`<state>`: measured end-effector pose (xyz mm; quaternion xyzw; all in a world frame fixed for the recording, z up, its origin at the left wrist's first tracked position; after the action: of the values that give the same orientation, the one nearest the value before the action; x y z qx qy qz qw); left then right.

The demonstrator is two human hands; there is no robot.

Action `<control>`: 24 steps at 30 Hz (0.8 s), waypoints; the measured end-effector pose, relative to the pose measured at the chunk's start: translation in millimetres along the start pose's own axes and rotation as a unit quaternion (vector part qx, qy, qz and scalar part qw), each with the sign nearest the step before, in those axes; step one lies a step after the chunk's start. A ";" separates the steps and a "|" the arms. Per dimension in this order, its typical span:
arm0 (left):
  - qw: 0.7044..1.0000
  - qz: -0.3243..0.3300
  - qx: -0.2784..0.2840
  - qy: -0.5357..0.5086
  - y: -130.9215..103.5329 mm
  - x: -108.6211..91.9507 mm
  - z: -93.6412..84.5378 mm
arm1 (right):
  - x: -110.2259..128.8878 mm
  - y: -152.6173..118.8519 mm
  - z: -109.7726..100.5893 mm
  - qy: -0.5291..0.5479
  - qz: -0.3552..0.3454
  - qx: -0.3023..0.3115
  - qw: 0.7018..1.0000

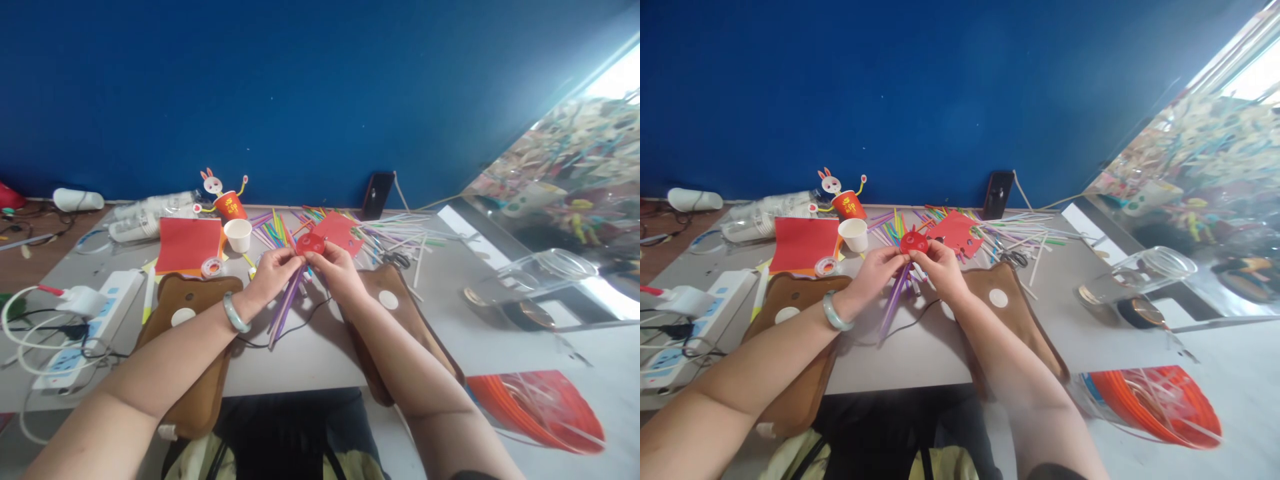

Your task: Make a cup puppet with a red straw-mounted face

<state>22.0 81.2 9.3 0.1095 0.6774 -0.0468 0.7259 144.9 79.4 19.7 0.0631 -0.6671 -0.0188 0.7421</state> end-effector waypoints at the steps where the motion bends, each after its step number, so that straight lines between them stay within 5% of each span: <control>1: 1.000 -0.001 -0.004 0.000 -0.2 -0.4 -1.2 | 0.0 -0.1 0.2 -0.008 0.003 0.004 1.000; 5: 1.000 0.008 -0.026 0.005 0.7 -5.7 -7.7 | 5.2 1.3 -6.8 -0.048 -0.002 0.001 0.999; 10: 0.998 -0.019 -0.056 -0.017 3.7 -5.6 -16.1 | 30.2 8.7 -48.5 -0.185 -0.101 -0.121 0.970; 14: 0.996 -0.038 -0.071 -0.040 5.4 -2.5 -20.7 | 41.0 14.5 -62.2 -0.459 -0.142 -0.154 0.863; 20: 0.994 -0.021 -0.084 -0.063 9.0 0.0 -24.2 | -12.1 18.9 -40.3 -0.712 0.019 0.025 0.702; 24: 0.992 -0.026 -0.088 -0.087 10.6 1.8 -25.1 | -26.6 16.2 -29.3 -0.745 0.024 0.037 0.665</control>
<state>0.1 97.2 7.0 0.0233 0.6157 -0.0148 0.7875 170.2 100.4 -7.6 0.0395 -0.9991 -0.0171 -0.0053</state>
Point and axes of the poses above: each hand's wrist, its own y-axis towards the middle knuckle, its own z-axis out of the palm, x = y × z, the point moved 9 cm from there along y, towards the middle knuckle, and after that the axes turned 2 degrees about y, right-handed, at the moved point
